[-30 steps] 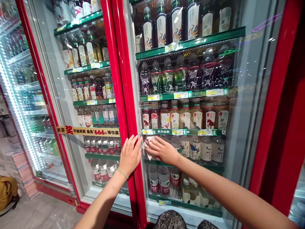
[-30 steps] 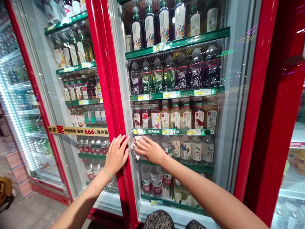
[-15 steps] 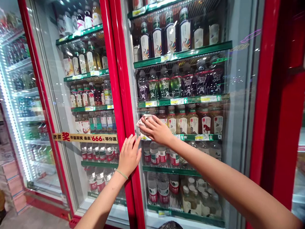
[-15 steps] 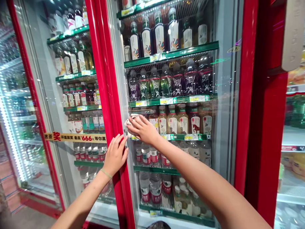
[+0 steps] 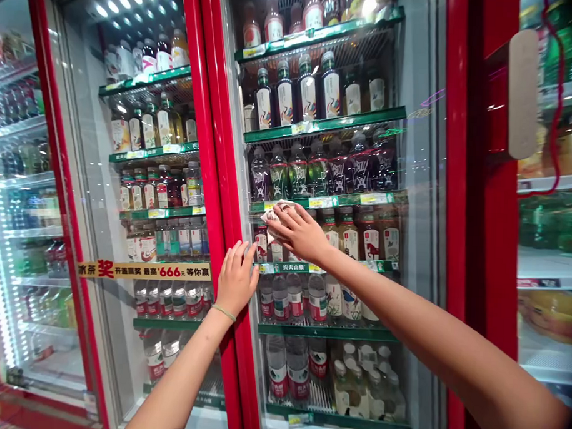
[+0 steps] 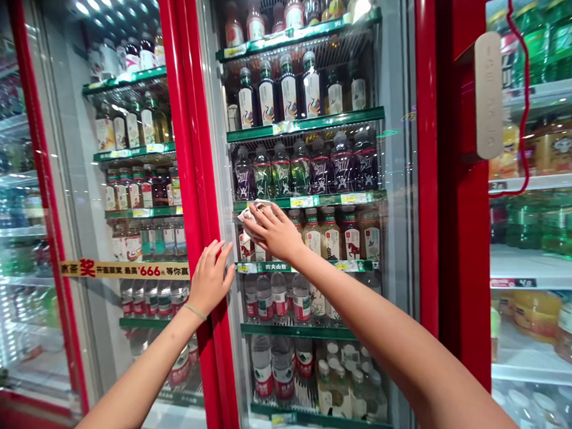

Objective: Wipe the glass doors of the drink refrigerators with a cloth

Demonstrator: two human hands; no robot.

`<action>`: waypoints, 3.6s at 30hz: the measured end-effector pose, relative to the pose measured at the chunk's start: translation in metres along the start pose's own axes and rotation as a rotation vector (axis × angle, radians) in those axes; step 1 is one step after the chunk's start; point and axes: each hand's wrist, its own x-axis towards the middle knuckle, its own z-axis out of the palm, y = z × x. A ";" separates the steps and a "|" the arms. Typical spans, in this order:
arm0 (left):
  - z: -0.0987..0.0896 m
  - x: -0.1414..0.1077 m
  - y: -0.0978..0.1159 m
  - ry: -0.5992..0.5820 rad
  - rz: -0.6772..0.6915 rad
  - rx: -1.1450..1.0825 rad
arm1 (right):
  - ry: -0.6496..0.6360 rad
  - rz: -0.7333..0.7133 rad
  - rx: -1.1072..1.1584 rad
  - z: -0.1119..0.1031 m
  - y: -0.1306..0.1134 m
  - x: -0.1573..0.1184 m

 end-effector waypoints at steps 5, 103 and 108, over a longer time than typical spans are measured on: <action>0.007 0.005 0.015 0.004 0.017 -0.019 | -0.121 -0.241 0.010 0.003 -0.014 -0.057; 0.099 0.059 0.163 0.199 0.127 -0.246 | 0.180 0.684 -0.349 -0.082 0.148 -0.225; 0.096 0.059 0.161 0.194 0.137 -0.202 | 0.102 0.532 -0.292 -0.043 0.096 -0.172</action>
